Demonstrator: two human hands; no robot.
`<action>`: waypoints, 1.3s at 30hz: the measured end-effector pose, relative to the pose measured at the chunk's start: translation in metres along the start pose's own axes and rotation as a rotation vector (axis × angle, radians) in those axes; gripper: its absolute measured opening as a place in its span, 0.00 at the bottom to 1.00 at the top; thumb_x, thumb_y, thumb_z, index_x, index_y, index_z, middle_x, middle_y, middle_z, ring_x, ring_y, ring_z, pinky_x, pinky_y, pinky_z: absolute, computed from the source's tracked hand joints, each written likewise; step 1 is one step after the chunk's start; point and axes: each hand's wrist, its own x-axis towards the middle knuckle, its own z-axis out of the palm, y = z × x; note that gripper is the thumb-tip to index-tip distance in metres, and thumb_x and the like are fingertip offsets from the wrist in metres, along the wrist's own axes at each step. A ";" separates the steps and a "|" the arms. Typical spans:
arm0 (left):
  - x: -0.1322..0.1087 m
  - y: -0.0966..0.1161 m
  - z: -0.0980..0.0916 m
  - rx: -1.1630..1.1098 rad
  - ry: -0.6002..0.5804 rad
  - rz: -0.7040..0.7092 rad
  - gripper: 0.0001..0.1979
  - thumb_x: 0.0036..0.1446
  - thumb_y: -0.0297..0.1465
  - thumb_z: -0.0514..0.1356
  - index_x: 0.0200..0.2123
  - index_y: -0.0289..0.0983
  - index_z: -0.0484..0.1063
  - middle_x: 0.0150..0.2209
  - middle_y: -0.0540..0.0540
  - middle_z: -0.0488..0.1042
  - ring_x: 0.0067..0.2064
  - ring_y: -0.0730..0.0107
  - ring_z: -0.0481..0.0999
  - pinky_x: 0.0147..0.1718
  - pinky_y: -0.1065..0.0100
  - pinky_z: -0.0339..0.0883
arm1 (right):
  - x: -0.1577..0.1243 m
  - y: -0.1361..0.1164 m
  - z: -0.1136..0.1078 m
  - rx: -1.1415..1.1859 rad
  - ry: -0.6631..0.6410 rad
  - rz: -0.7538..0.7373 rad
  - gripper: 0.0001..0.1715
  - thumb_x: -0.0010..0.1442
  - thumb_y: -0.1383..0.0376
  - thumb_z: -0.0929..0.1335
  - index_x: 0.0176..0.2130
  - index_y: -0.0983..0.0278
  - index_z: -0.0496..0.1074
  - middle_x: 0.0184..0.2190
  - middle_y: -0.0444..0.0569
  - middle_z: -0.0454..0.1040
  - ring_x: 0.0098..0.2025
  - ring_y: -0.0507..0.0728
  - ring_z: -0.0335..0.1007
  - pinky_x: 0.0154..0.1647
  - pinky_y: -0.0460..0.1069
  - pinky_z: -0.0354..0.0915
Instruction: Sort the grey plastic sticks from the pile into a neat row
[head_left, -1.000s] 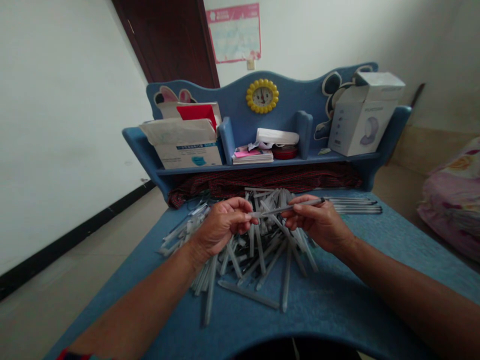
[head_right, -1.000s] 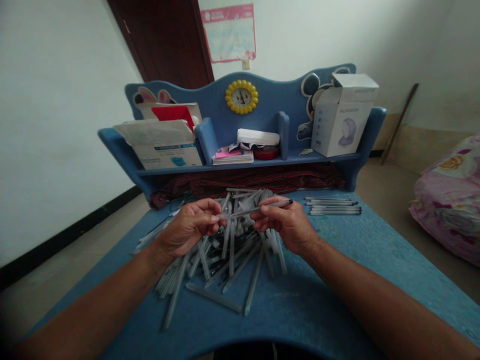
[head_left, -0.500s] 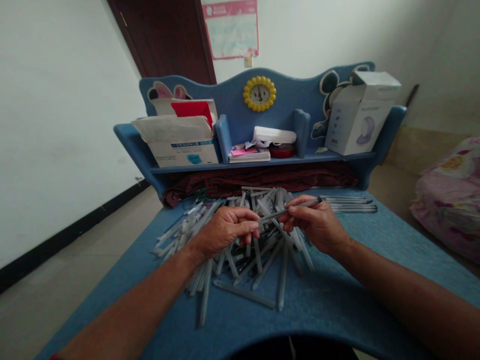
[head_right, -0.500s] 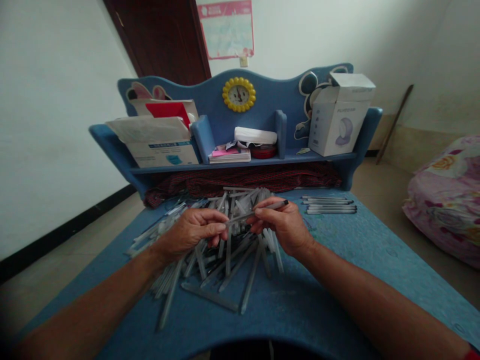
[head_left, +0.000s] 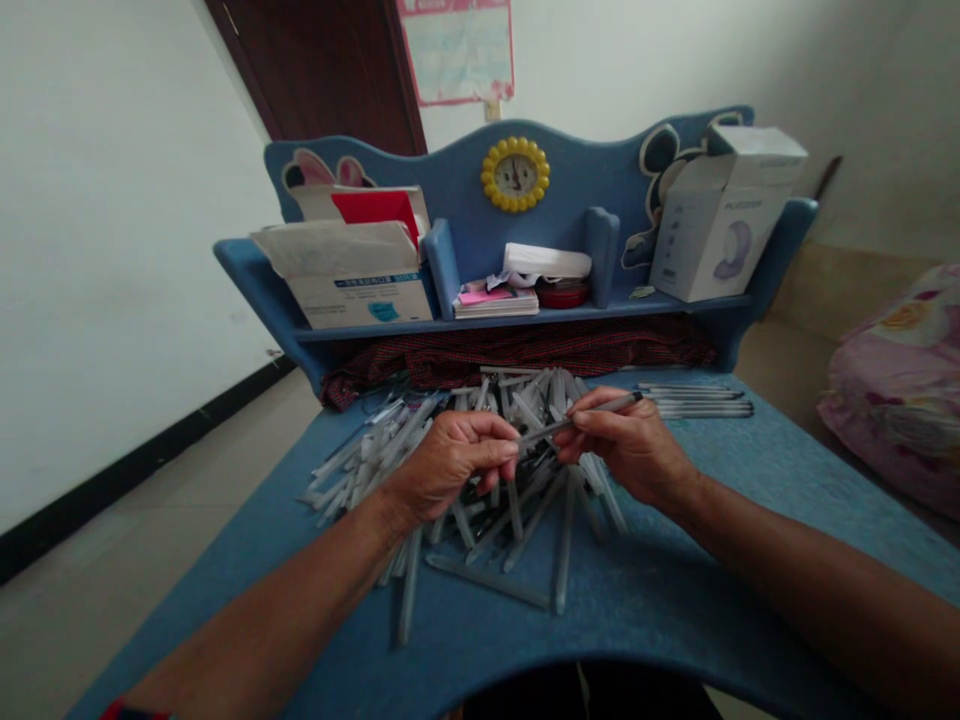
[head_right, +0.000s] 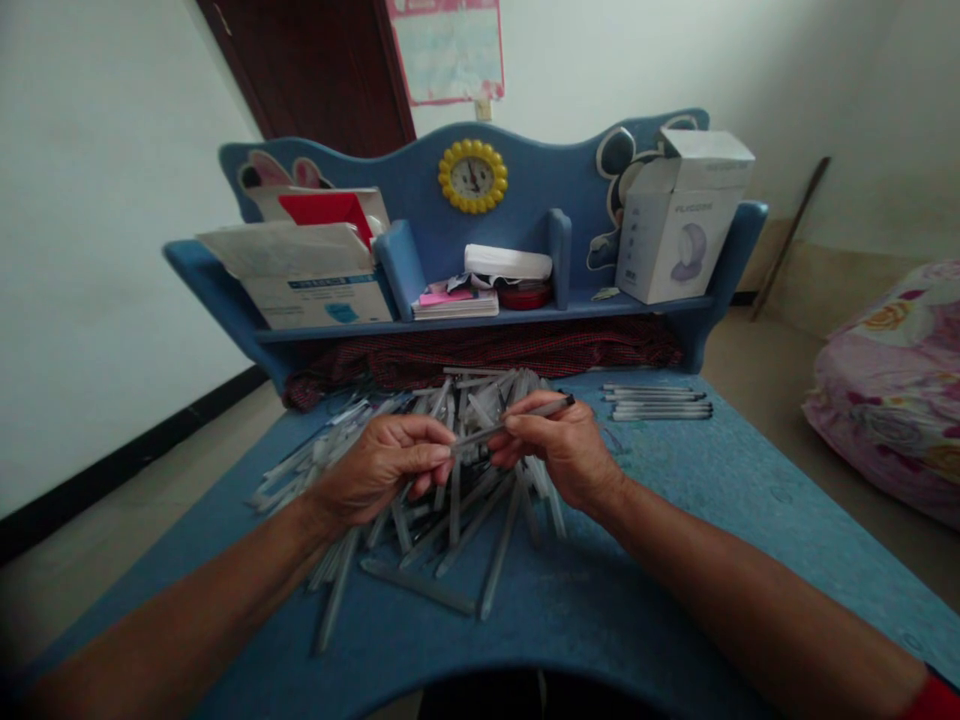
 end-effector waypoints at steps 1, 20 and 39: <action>0.000 0.000 0.001 -0.006 0.004 -0.005 0.08 0.46 0.30 0.64 0.29 0.30 0.71 0.20 0.49 0.73 0.16 0.82 0.65 0.13 0.81 0.56 | 0.000 0.000 0.000 0.002 0.003 0.007 0.09 0.44 0.67 0.73 0.28 0.66 0.70 0.21 0.49 0.78 0.19 0.56 0.73 0.21 0.48 0.69; 0.000 0.004 0.007 0.163 0.070 0.043 0.10 0.48 0.33 0.63 0.31 0.32 0.72 0.20 0.50 0.72 0.17 0.81 0.64 0.15 0.79 0.56 | 0.008 0.004 -0.005 0.037 -0.051 0.089 0.13 0.47 0.63 0.72 0.32 0.66 0.67 0.23 0.49 0.78 0.20 0.54 0.73 0.22 0.46 0.68; 0.000 0.012 0.009 0.469 0.059 0.048 0.15 0.51 0.40 0.59 0.31 0.33 0.74 0.22 0.49 0.73 0.19 0.77 0.64 0.17 0.75 0.57 | 0.011 -0.045 -0.042 -1.901 -0.464 -0.651 0.12 0.62 0.70 0.60 0.33 0.65 0.71 0.27 0.49 0.70 0.31 0.53 0.62 0.35 0.48 0.53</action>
